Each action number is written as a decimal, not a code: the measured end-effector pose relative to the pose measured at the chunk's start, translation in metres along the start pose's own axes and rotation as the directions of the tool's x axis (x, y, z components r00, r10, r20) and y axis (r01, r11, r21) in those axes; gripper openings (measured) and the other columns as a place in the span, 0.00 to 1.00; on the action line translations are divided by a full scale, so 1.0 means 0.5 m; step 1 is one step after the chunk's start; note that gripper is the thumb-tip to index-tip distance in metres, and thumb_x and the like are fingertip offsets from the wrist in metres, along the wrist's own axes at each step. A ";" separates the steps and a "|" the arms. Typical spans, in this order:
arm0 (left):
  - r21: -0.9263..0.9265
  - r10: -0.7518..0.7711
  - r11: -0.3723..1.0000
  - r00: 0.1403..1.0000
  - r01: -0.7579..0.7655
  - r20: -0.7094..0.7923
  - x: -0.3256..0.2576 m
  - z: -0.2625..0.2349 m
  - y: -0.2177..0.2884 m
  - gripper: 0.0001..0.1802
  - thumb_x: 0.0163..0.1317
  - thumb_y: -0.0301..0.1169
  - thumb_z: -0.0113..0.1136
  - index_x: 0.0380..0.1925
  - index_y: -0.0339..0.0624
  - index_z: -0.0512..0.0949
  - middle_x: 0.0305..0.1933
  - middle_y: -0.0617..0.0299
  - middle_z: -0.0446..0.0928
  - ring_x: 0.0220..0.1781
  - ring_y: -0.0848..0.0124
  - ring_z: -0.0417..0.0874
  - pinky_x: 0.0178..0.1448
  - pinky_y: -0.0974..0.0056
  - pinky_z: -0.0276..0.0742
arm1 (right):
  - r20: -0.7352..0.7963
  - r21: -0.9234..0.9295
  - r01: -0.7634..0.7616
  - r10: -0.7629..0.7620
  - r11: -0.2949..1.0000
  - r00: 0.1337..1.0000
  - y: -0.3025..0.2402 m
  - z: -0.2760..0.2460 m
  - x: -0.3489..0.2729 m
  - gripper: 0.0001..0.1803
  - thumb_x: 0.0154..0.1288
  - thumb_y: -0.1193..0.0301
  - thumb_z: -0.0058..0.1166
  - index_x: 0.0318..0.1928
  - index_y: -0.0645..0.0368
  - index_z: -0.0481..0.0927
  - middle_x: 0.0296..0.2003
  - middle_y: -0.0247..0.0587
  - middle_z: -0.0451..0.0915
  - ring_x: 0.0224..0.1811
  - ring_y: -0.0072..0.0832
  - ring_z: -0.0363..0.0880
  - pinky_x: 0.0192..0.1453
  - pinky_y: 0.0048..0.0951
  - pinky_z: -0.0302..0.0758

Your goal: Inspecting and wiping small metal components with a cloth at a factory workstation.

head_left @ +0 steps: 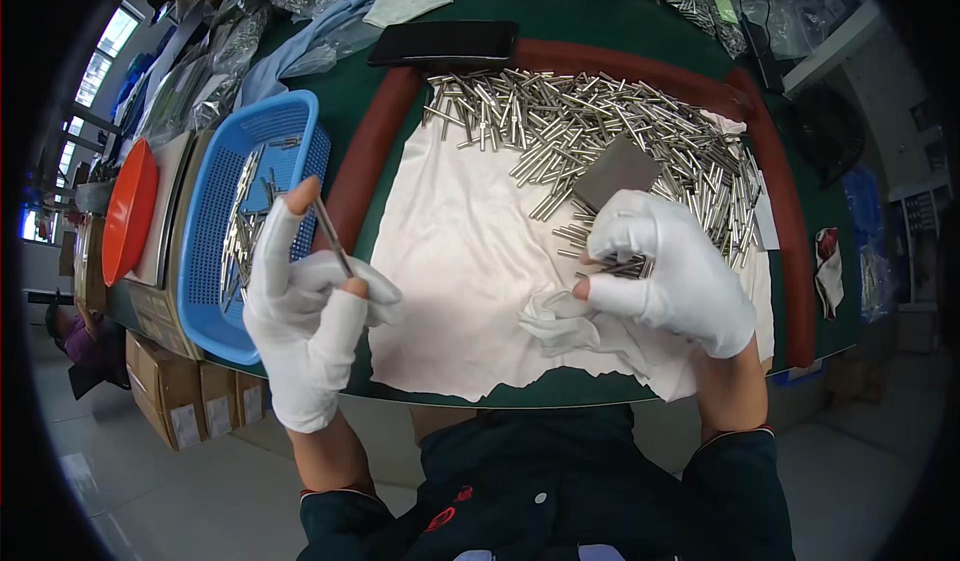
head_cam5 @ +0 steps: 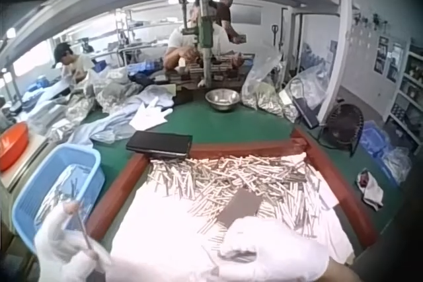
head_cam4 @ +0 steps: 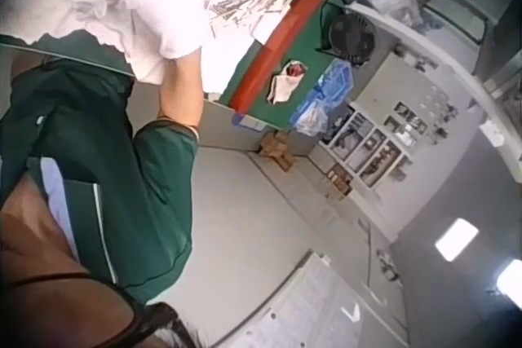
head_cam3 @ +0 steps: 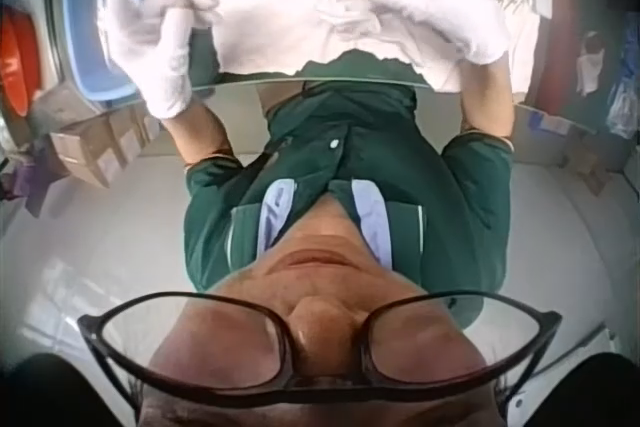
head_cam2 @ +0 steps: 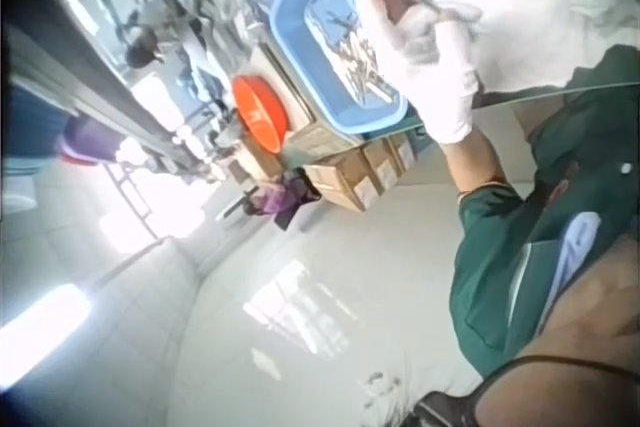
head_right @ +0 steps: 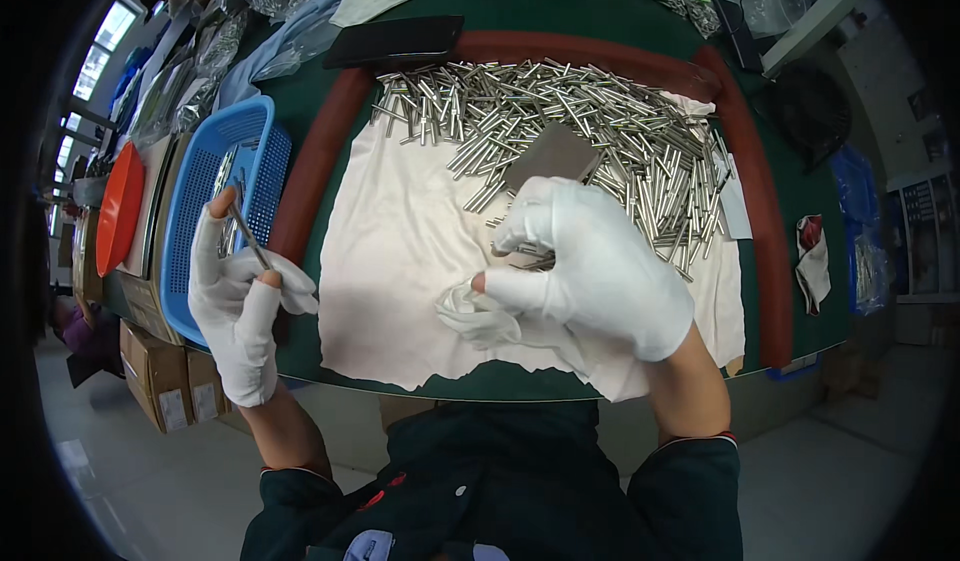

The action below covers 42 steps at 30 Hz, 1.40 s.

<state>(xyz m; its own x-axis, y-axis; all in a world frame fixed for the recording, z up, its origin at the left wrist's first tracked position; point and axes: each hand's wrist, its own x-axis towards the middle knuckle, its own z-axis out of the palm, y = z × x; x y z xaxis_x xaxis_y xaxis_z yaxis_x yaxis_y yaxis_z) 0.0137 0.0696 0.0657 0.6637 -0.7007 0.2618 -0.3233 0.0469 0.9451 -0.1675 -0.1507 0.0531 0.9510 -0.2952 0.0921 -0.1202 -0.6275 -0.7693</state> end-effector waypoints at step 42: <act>0.700 0.068 0.586 0.886 -0.408 0.459 0.136 0.272 -0.112 0.05 0.45 0.28 0.59 0.20 0.38 0.79 0.22 0.48 0.78 0.27 0.51 0.81 0.33 0.54 0.77 | -0.747 -0.312 -0.208 -0.104 0.927 0.656 0.075 0.002 0.025 0.39 0.49 0.72 0.69 0.63 0.64 0.68 0.56 0.50 0.74 0.59 0.40 0.72 0.69 0.38 0.61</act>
<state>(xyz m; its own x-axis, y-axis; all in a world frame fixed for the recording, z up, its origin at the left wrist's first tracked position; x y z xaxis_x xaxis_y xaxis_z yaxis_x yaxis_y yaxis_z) -0.0149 -0.0773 0.0038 0.2561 -0.9444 0.2060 -0.9324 -0.1851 0.3104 -0.1600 -0.1772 0.0247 0.4238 -0.6670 0.6128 -0.3985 -0.7449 -0.5351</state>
